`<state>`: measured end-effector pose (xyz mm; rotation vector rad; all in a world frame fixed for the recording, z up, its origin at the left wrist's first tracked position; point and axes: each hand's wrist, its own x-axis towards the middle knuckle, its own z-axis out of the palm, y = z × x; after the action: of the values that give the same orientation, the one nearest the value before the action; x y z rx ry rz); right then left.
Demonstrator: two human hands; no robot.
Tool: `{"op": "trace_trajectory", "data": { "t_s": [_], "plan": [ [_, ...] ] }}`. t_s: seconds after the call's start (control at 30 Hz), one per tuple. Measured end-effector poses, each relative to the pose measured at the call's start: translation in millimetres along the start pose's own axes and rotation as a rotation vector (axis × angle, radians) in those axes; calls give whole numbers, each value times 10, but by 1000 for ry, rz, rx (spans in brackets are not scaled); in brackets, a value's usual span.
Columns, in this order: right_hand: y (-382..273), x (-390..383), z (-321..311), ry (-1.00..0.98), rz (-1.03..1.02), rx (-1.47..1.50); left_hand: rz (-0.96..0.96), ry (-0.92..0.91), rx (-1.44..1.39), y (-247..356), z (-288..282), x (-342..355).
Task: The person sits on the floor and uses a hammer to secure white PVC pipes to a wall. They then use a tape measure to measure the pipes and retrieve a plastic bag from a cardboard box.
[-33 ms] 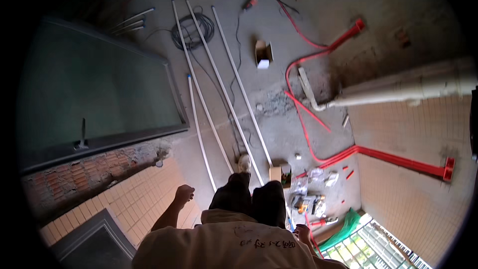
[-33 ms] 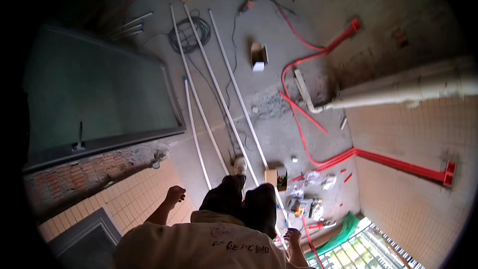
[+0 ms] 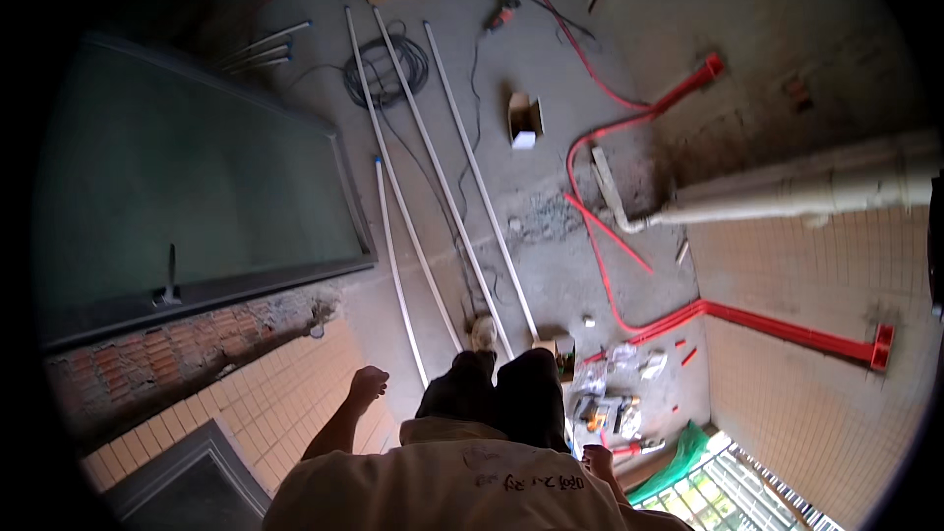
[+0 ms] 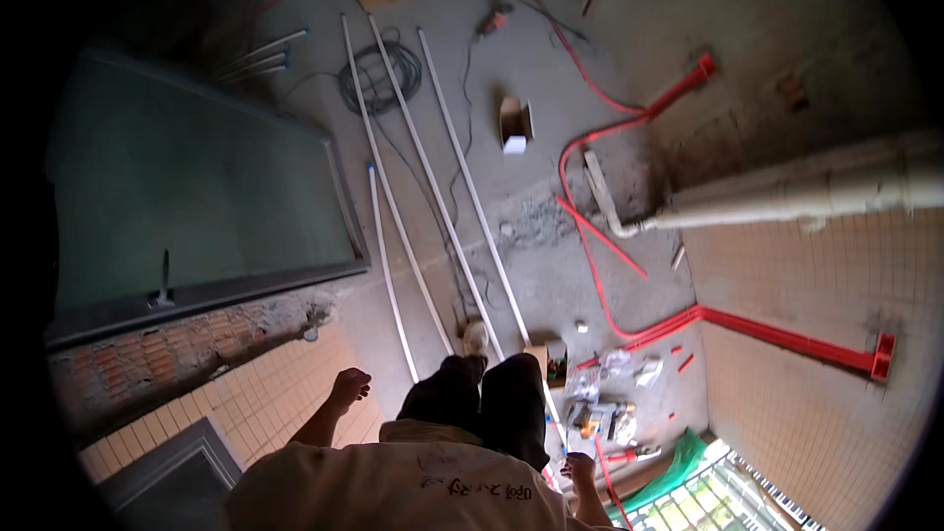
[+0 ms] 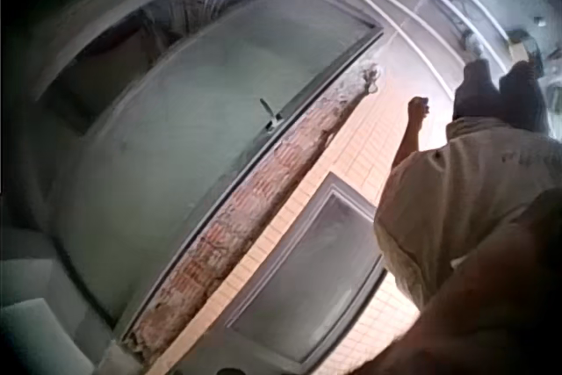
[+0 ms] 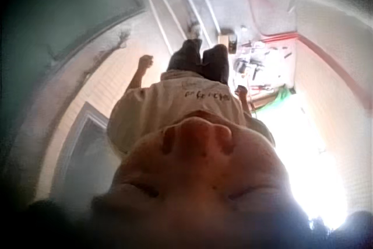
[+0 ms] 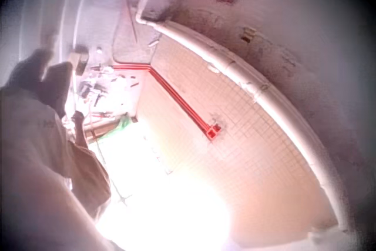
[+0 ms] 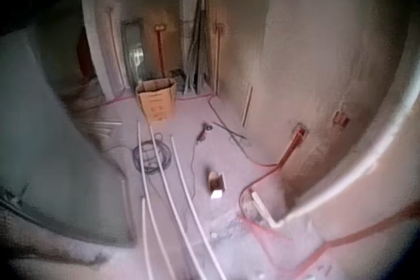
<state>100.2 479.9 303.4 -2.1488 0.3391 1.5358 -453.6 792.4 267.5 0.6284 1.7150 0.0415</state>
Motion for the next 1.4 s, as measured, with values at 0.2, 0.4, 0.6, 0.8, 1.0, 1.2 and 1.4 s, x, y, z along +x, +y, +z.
{"op": "trace_trajectory", "data": {
  "t_s": [0.2,0.4,0.6,0.8,1.0,1.2,1.4],
  "plan": [
    [-1103,1251,-15,-41,45,-428,136,-13,-40,1860,69,766],
    [-3629,2258,1103,-90,-10,-393,19,134,-261,3197,-306,1382],
    [-7807,2539,2687,-207,-606,-534,-30,-52,-425,4766,-172,1782],
    [-11004,1369,4819,-355,-636,-457,-115,60,-362,6072,-912,2165],
    [-11954,2492,5864,-530,-657,-547,-250,111,-766,6637,-1998,4233],
    [-12730,1347,6572,-210,-209,-988,0,263,-644,9405,-3028,4486],
    [-14333,1449,7464,-153,-266,-965,129,309,-569,11203,-3913,5168]
  ]
}}
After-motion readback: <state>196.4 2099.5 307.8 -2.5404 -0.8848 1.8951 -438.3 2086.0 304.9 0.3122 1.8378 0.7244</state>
